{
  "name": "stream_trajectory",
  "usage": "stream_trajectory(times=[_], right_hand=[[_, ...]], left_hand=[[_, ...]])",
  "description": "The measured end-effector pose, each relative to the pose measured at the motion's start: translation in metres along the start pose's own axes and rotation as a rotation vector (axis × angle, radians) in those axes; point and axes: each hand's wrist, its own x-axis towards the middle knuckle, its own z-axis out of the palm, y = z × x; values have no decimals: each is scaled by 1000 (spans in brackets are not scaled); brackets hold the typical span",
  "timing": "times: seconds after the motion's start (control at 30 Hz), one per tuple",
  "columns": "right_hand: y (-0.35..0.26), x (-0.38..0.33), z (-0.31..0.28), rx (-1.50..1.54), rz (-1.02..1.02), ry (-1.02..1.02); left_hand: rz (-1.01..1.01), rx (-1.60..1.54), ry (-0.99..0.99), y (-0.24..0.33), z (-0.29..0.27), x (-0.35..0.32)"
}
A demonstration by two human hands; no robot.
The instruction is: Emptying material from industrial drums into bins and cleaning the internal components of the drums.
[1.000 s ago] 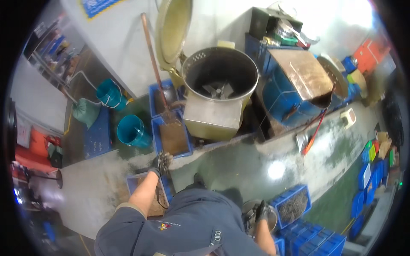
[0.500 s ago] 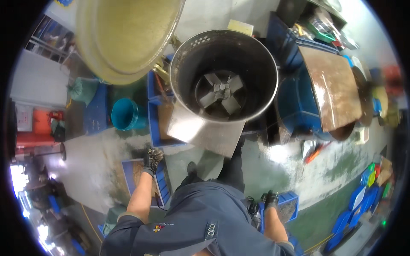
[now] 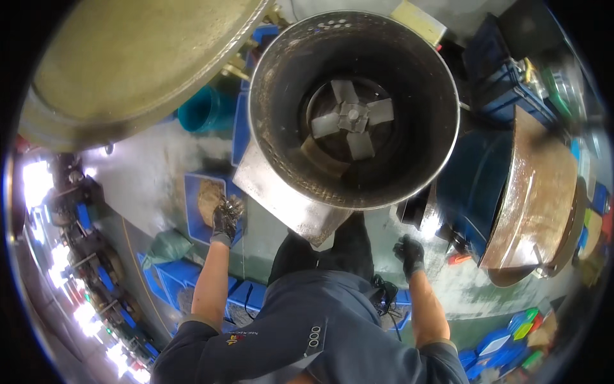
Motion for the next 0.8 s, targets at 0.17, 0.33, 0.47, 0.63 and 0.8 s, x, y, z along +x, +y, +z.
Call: stream_trajectory(times=[0.17,0.33,0.47,0.63,0.8], right_hand=[[12,-1,0,-35,56,33],[28,-9,18,-22,-27,49],[41,9,4,219,-274,66],[-30,29,-28,-1075,-1395,800],[-192,-110,107,-646,-1186,709]], left_hand=[[-251,-109,261,-49,-47,-30],[-395,-182,196,-98,-141,-24],[-397,-101,234,-80,-152,-22],[-250,-291,-48,-50,-159,17],[196,-88,-134,94,5,-48]])
